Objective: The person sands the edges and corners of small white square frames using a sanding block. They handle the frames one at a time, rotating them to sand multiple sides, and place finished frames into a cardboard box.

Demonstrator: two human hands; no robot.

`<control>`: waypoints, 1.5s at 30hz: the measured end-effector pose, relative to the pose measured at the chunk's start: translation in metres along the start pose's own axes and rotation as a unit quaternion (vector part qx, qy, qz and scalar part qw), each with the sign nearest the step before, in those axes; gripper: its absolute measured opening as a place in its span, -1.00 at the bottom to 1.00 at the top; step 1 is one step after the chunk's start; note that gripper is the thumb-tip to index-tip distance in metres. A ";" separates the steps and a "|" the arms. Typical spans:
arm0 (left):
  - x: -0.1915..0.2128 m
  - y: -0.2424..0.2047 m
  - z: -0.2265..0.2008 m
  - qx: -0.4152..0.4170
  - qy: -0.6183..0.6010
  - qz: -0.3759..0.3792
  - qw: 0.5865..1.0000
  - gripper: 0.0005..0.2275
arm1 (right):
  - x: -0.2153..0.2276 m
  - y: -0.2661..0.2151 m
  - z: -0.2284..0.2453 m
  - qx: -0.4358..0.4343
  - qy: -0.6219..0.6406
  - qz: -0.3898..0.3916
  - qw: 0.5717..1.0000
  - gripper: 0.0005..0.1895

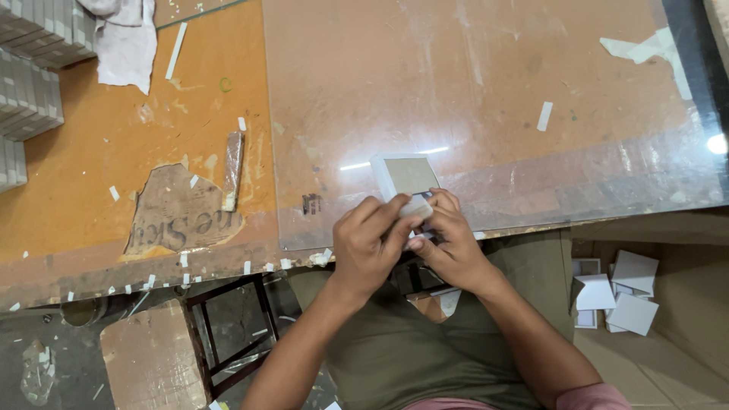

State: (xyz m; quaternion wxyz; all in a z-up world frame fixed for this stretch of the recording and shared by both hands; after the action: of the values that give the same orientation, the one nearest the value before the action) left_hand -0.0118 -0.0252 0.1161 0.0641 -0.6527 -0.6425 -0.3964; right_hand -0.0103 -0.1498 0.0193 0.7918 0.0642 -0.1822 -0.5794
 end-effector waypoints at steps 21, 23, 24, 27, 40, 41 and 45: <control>-0.025 0.056 0.069 -0.011 0.076 0.006 0.997 -0.81 | 0.081 0.000 -0.059 -0.196 -0.152 -0.236 0.939 -0.04; -0.037 0.062 0.073 -0.017 0.111 0.013 0.994 -0.81 | 0.075 0.009 -0.040 -0.163 -0.302 -0.173 0.923 0.21; -0.042 0.067 0.073 -0.034 0.122 0.011 0.992 -0.81 | 0.067 0.015 -0.037 -0.156 -0.308 -0.124 0.930 0.35; -0.061 0.080 0.079 -0.082 0.151 0.010 0.985 -0.80 | 0.052 0.024 -0.028 -0.158 -0.340 -0.055 0.925 0.48; -0.071 0.021 0.078 -0.036 0.164 0.052 0.984 -0.74 | 0.053 0.030 -0.022 -0.216 -0.367 -0.100 0.899 0.35; -0.070 0.006 0.071 -0.021 0.157 0.060 0.986 -0.72 | 0.054 0.030 -0.022 -0.212 -0.368 -0.103 0.899 0.34; -0.057 -0.036 0.050 0.044 0.046 0.048 0.997 -0.75 | 0.054 0.027 -0.019 -0.216 -0.366 -0.097 0.900 0.33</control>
State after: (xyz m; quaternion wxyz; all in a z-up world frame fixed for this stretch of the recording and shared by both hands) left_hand -0.0140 -0.0350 0.0327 0.1406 -0.6605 -0.6236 -0.3938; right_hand 0.0352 -0.1939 0.0213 0.6034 -0.3077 -0.3220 -0.6614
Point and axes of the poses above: each hand's wrist, its own y-axis towards the middle knuckle, its own x-axis out of the back of the hand, z = x × y, the point moved 10 cm from there along y, towards the middle knuckle, and after that the axes turned 2 degrees about -x, right-handed, at the moved point
